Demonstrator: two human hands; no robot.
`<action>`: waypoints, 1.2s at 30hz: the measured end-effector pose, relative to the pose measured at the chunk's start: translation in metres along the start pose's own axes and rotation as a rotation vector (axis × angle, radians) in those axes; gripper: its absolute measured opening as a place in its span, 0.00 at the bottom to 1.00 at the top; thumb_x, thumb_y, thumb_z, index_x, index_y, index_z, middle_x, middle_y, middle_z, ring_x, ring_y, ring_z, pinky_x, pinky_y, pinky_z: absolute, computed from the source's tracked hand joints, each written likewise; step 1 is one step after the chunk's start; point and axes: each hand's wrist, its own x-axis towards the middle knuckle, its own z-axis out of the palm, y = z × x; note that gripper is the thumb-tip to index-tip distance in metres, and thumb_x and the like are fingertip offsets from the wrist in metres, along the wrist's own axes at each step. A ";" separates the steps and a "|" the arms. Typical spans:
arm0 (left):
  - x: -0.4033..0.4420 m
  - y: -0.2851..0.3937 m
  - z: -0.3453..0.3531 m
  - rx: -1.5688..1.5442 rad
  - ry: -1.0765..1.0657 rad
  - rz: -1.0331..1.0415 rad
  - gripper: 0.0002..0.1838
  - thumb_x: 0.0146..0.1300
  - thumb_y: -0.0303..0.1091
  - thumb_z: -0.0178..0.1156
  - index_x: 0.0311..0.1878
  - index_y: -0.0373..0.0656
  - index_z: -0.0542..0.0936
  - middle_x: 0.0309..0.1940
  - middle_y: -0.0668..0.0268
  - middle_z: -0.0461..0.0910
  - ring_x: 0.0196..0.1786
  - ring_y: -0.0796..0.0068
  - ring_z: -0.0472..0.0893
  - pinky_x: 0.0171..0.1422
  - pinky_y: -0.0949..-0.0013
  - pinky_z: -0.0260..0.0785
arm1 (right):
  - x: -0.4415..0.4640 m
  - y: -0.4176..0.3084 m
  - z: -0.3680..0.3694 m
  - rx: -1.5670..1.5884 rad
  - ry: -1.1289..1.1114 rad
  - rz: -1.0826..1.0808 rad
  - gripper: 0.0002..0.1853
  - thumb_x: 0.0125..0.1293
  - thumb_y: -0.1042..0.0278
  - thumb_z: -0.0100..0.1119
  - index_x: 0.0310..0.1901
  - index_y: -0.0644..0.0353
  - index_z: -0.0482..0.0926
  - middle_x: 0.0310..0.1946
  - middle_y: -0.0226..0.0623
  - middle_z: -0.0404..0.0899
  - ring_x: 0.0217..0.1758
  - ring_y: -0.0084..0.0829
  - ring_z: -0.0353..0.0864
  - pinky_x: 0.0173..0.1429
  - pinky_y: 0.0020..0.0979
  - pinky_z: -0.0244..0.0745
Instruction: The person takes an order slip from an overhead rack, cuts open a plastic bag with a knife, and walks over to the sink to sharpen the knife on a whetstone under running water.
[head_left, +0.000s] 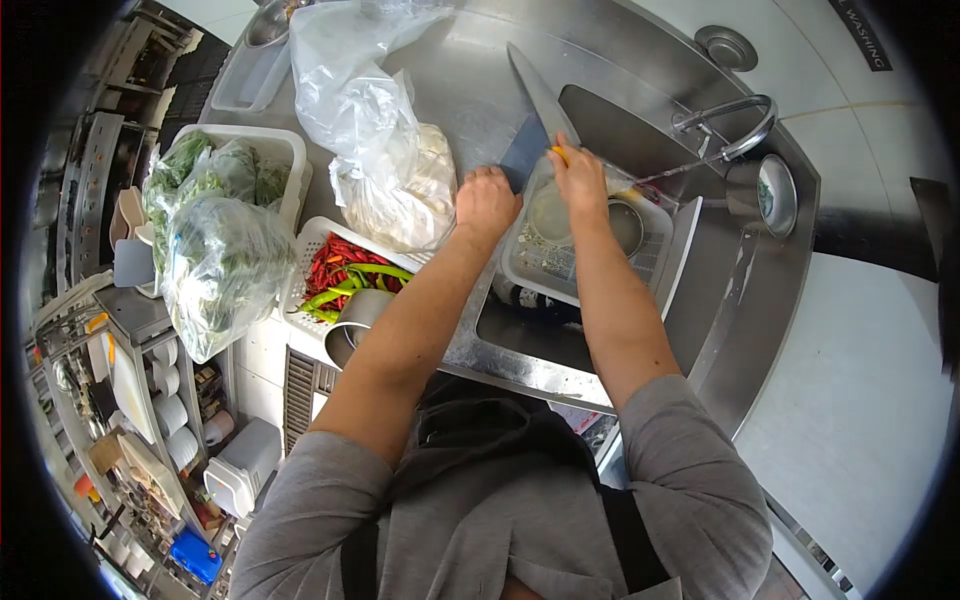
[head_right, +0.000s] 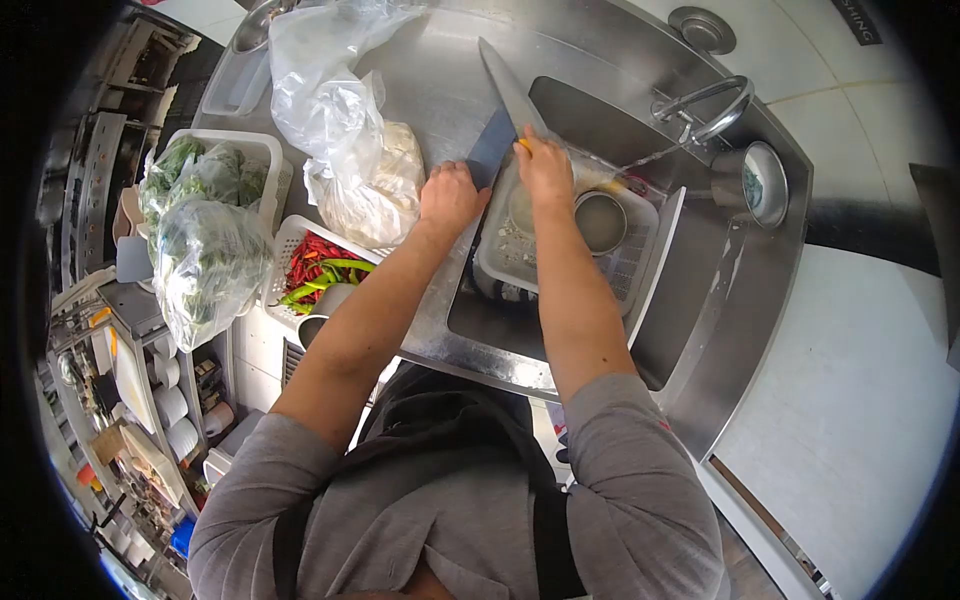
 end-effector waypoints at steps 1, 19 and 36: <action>0.000 -0.001 0.003 0.007 0.005 0.002 0.27 0.52 0.49 0.66 0.45 0.33 0.77 0.44 0.52 0.78 0.49 0.56 0.79 0.55 0.63 0.72 | -0.014 0.001 -0.004 -0.004 -0.007 0.027 0.20 0.65 0.61 0.58 0.58 0.54 0.76 0.37 0.53 0.79 0.40 0.52 0.78 0.45 0.46 0.72; 0.000 0.000 0.000 -0.018 0.029 0.008 0.27 0.50 0.49 0.67 0.43 0.33 0.77 0.42 0.51 0.78 0.47 0.55 0.79 0.54 0.63 0.73 | -0.015 0.007 0.008 0.152 -0.017 0.005 0.19 0.63 0.62 0.60 0.56 0.53 0.78 0.37 0.52 0.80 0.41 0.52 0.79 0.45 0.44 0.74; 0.003 0.007 -0.002 0.003 0.032 -0.009 0.29 0.51 0.49 0.68 0.44 0.33 0.75 0.43 0.50 0.78 0.49 0.54 0.79 0.55 0.61 0.73 | -0.044 0.037 -0.029 0.150 0.171 0.096 0.21 0.64 0.64 0.61 0.58 0.58 0.75 0.34 0.45 0.80 0.39 0.46 0.80 0.43 0.39 0.74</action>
